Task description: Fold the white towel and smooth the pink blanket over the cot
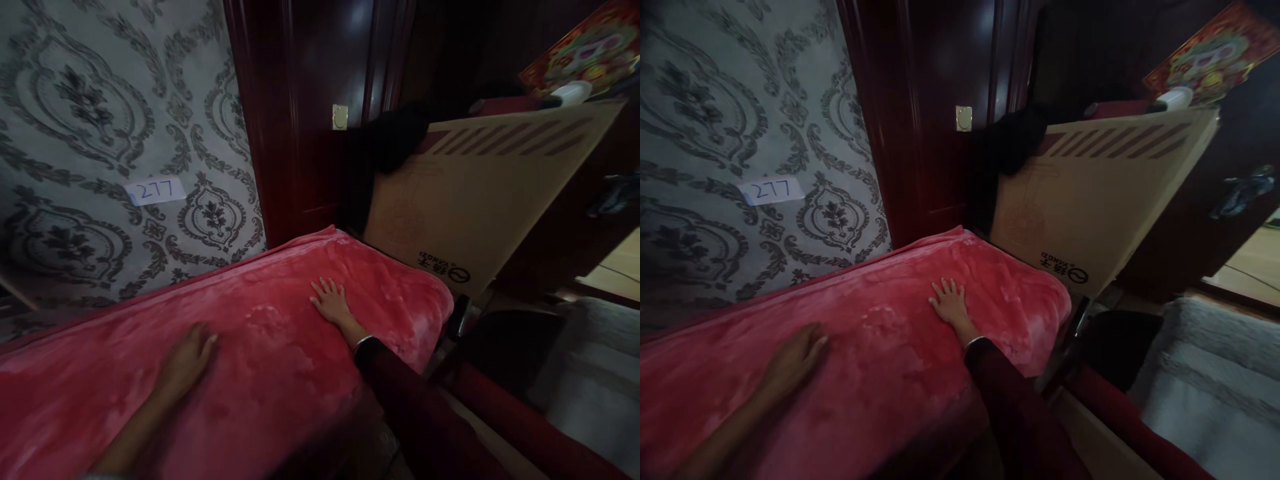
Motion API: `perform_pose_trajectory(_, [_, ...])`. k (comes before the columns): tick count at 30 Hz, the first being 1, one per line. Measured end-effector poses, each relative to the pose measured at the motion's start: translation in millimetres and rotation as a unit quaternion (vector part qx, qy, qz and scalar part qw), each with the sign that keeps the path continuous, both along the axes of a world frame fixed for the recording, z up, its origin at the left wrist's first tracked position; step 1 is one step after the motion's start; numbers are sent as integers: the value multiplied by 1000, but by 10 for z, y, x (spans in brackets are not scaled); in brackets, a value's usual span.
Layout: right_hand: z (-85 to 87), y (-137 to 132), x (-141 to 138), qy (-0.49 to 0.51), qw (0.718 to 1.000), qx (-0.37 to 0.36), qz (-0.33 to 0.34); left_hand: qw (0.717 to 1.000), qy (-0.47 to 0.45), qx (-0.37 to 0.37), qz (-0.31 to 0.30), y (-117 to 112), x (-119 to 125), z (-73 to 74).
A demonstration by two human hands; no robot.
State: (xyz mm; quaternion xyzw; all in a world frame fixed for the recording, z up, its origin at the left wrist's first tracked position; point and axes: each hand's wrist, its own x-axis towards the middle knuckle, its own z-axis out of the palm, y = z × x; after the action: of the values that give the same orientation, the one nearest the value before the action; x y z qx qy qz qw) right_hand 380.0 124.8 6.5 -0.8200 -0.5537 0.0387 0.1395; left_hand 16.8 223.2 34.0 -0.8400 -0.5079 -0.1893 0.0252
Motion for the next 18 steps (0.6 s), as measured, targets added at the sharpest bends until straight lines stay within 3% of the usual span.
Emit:
perform_pose_trajectory(4, [-10,22,24,-12,1000,-7,11,996,41,-53,-57,171,838,68])
perform_pose_trajectory(7, [4,22,251,-26,999,-15,37,992,92,-72,-56,120,1235,59])
perform_pose_trajectory(10, [37,-3,705,-36,999,-23,6,987,138,-59,-54,44,1347,-10])
perform_pose_trajectory(14, [111,-4,1376,-59,990,-22,-128,985,159,-44,-51,23,1327,-70])
perform_pose_trajectory(18, [198,82,1865,-74,970,-2,-231,984,165,-50,-44,55,1330,-81])
